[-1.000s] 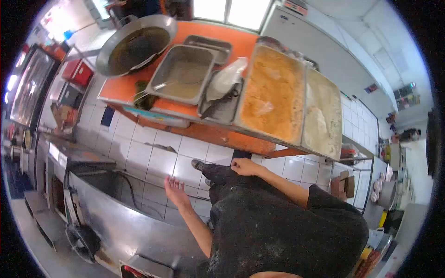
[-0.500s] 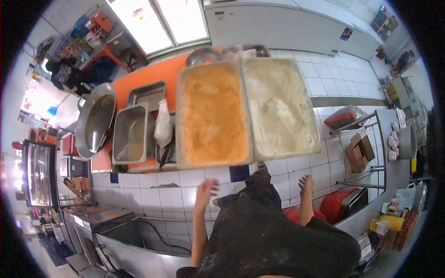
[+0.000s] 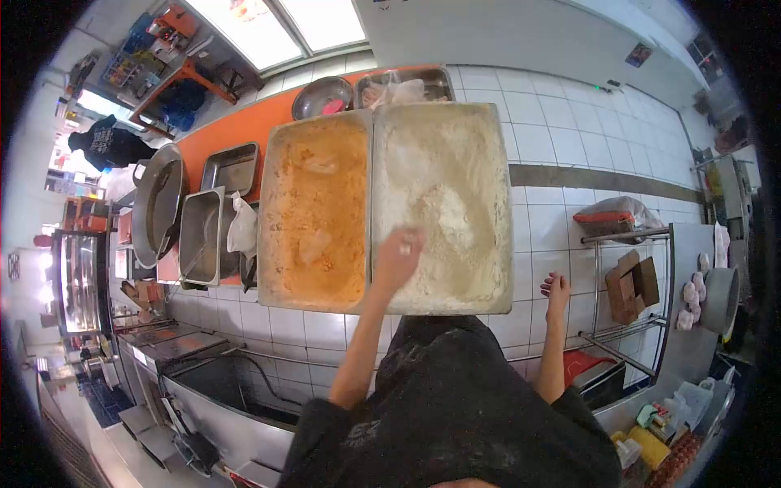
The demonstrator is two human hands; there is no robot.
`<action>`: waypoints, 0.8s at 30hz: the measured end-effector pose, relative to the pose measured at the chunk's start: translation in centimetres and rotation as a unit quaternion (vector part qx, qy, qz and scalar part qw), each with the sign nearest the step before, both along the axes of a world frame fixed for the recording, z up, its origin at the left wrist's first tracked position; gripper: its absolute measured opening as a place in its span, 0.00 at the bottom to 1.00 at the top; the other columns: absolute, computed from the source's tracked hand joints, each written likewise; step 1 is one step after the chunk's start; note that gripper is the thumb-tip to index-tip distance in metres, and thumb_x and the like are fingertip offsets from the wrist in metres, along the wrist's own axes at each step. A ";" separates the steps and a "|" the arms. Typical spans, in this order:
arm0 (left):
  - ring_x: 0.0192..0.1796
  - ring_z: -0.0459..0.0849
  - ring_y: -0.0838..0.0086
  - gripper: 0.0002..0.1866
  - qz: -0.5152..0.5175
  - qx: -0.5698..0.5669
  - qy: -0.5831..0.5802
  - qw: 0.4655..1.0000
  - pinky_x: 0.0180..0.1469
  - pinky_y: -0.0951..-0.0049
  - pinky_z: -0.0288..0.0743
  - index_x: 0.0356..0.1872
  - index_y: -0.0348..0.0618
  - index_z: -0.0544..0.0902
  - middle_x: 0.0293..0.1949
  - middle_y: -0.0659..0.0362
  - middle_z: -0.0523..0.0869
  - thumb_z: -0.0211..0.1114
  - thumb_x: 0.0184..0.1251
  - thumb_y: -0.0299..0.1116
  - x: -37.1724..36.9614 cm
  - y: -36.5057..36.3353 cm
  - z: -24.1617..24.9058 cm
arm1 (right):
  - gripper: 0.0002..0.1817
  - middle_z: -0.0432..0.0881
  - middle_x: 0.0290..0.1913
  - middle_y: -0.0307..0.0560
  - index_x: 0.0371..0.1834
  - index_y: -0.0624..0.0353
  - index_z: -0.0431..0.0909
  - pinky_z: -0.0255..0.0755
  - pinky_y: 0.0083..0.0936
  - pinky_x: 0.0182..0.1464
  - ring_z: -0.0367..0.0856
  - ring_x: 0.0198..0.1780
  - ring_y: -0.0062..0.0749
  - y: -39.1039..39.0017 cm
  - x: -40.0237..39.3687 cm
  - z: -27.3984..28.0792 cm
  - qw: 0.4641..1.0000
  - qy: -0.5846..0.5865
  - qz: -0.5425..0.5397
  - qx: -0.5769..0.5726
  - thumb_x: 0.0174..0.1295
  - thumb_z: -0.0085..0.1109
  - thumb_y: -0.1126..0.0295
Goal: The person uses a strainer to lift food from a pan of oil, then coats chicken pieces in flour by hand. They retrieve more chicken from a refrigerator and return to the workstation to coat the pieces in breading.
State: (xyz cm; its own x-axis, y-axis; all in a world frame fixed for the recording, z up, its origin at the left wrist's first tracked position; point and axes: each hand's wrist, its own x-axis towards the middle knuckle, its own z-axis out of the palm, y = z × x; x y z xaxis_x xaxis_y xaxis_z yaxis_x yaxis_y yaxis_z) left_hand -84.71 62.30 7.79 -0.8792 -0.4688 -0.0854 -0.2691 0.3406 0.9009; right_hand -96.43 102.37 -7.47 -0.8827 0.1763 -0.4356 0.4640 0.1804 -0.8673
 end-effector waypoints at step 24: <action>0.34 0.79 0.77 0.13 0.340 0.168 0.095 0.920 0.42 0.76 0.72 0.33 0.32 0.82 0.29 0.61 0.83 0.55 0.67 0.33 -9.4 13.7 -2.6 | 0.29 0.74 0.48 0.53 0.58 0.57 0.65 0.75 0.35 0.40 0.79 0.43 0.47 -19.9 -8.5 14.6 0.677 0.423 0.593 0.104 0.52 0.62 0.64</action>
